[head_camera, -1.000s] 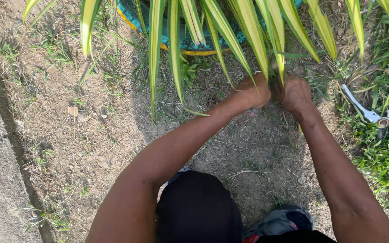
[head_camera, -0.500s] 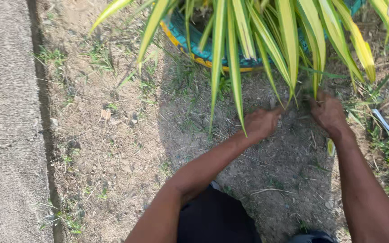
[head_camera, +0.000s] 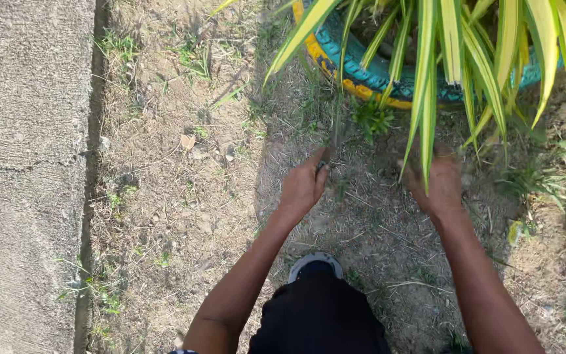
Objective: The person clears weeds from the soil around the base of a potted plant using a small handheld knife and their hands.
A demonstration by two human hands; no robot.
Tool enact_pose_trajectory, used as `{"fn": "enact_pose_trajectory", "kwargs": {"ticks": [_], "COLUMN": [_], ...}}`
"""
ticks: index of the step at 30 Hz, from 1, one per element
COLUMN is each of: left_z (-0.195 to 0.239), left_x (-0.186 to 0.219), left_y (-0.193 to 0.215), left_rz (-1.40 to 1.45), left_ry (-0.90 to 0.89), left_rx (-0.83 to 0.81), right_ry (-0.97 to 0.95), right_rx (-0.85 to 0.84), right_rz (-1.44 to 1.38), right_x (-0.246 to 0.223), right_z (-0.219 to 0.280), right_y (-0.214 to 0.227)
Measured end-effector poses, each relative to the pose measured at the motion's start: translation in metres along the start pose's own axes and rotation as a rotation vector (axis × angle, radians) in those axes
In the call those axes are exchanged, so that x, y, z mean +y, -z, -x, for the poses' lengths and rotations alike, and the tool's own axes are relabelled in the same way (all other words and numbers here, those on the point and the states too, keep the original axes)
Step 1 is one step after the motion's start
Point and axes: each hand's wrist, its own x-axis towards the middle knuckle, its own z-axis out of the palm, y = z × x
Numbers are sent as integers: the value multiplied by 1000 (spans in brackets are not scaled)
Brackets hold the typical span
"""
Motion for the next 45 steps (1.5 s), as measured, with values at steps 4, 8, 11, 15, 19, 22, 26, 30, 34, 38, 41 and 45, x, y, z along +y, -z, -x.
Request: {"fn": "enact_pose_trajectory", "kwargs": {"ticks": [4,8,11,15,19,22,26,30,34,38,41,45], "left_z": [-33,-10,3,21,6,-8,-43,-45,-45,-29,-20,-2], "left_x": [-1,12,6,-16,-8,-5,-14,-29,-25,-16,-12,-18], "left_y": [-14,-28,-18,7,29,32,-30,-60,-40,-33,-22,-3], "left_rz": [-21,-11,21,128,227,263,178,357,743,846,694,502], "left_ry": [59,-33,-26,1,196,308,119,278,478,479,379,445], "left_rx": [31,-106,-132,-128,-237,-406,-207,-337,-305,-332,-313,-303], "right_ry": [189,178,355,309,-1,-91,-155,-209,-2,111,-41,-100], "right_rx": [349,322,405,253,302,333,404,462,596,489,152,-122], "right_rz": [-111,-183,-113,-486,-1279,-1487,-1687,-1738,-645,-93,0,224], "right_x": [-40,-57,-62,-54,-42,-32,-37,-41,-42,-57,-80,-78], "right_z": [-52,-67,-80,-96,-121,-125,-127,-121,-116,-105,-107,-119], "right_y": [-41,-58,-63,-97,-133,-129,-122,-137,-134,-96,-80,-83]}}
